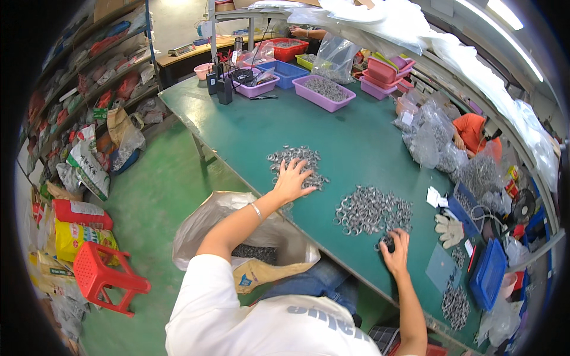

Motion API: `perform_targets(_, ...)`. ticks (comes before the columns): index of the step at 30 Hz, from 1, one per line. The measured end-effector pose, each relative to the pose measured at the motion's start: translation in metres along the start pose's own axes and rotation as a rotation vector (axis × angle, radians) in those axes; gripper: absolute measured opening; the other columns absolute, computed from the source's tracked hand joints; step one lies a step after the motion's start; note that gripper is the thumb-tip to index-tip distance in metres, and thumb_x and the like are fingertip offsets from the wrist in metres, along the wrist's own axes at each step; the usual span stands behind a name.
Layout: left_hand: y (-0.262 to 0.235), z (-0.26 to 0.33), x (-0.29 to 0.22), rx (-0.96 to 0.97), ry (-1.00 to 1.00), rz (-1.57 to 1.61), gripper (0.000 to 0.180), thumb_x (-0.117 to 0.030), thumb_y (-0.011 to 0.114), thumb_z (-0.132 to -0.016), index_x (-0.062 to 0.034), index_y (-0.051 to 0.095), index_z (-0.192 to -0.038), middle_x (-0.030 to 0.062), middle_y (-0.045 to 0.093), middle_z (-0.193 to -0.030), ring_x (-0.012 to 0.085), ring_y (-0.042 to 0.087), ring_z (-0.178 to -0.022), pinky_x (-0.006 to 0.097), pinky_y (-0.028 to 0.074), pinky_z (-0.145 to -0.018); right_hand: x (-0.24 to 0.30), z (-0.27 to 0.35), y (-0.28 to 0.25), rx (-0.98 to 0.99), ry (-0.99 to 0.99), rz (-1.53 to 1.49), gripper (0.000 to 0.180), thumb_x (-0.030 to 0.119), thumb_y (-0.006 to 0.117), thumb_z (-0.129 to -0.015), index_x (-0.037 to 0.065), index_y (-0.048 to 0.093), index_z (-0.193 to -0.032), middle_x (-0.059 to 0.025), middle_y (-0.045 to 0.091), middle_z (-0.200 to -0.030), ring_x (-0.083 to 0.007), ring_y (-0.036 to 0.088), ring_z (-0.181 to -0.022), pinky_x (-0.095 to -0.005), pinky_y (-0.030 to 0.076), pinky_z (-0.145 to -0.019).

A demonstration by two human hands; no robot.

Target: The person sorts metal rings on a table by hand, picking them up from a pile and placing them into another group.

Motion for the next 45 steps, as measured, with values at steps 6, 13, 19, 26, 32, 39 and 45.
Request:
perform_targets(6,-0.012,0.007,-0.007,-0.039,0.027,-0.05,0.056,-0.051,0.06,-0.082,-0.0125,0.056,-0.122,0.0141,0.039,-0.136,0.037,0.028,-0.131,0.067,0.019,-0.102,0.003,-0.002,0.006,0.014,0.015,0.064,0.042,0.024,0.07,-0.074,0.002,0.058,-0.108,-0.0154,0.051,-0.118,-0.0341,0.047,-0.112,-0.0426,0.037,-0.095)
perform_targets(13,-0.05,0.052,-0.09,0.065,0.021,0.104,0.055,0.006,0.051,-0.072,-0.0085,0.049,-0.125,0.018,0.032,-0.138,0.041,0.022,-0.134,0.066,0.019,-0.105,-0.006,0.01,0.0,-0.032,0.03,0.085,0.038,0.024,0.069,-0.074,0.004,0.06,-0.106,-0.0135,0.054,-0.115,-0.0325,0.048,-0.11,-0.0409,0.038,-0.095)
perform_targets(19,-0.102,0.102,-0.16,0.418,0.161,0.275,0.048,0.001,0.054,-0.078,-0.006,0.05,-0.125,0.0206,0.032,-0.139,0.0421,0.024,-0.133,0.06,0.021,-0.107,0.0,0.002,0.004,-0.047,0.028,0.06,0.037,0.025,0.07,-0.074,0.006,0.062,-0.105,-0.0113,0.054,-0.114,-0.0311,0.049,-0.11,-0.0404,0.039,-0.094)
perform_targets(26,-0.083,0.121,-0.193,0.458,0.146,0.69,0.038,-0.011,0.057,-0.088,-0.0035,0.051,-0.124,0.0205,0.039,-0.135,0.0374,0.034,-0.129,0.045,0.031,-0.107,0.008,-0.017,0.017,-0.124,0.036,0.062,0.041,0.027,0.071,-0.074,0.002,0.061,-0.105,-0.0149,0.055,-0.114,-0.0341,0.05,-0.107,-0.0429,0.04,-0.092)
perform_targets(32,-0.081,0.118,-0.186,0.341,-0.035,0.85,0.031,-0.008,0.057,-0.088,-0.0021,0.054,-0.118,0.0182,0.045,-0.13,0.0373,0.044,-0.12,0.041,0.037,-0.101,0.101,-0.059,0.062,0.196,-0.265,0.115,0.054,0.04,0.066,-0.079,0.011,0.056,-0.122,-0.0159,0.047,-0.129,-0.0353,0.041,-0.122,-0.0527,0.029,-0.104)
perform_targets(39,-0.077,0.117,-0.171,0.275,-0.171,0.908,0.03,-0.006,0.059,-0.086,-0.001,0.056,-0.115,0.0167,0.05,-0.123,0.0353,0.05,-0.114,0.038,0.04,-0.096,0.088,-0.047,0.066,0.244,-0.26,0.136,0.026,0.02,0.065,-0.081,0.007,0.059,-0.102,-0.0075,0.053,-0.12,-0.0234,0.047,-0.118,-0.0505,0.032,-0.1)
perform_targets(45,-0.073,0.105,-0.176,0.275,-0.17,0.927,0.03,-0.005,0.06,-0.085,-0.0021,0.057,-0.115,0.0156,0.051,-0.123,0.0341,0.05,-0.114,0.038,0.041,-0.096,0.054,-0.025,0.034,0.279,-0.18,0.244,0.025,0.019,0.063,-0.083,0.006,0.057,-0.103,-0.0082,0.053,-0.122,-0.0236,0.048,-0.117,-0.0524,0.032,-0.101)
Point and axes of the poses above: each hand's wrist, its own z-axis away from the middle knuckle, its own y-axis out of the palm, x = y × z, the point moved 1 cm from there along -z, towards the middle knuckle
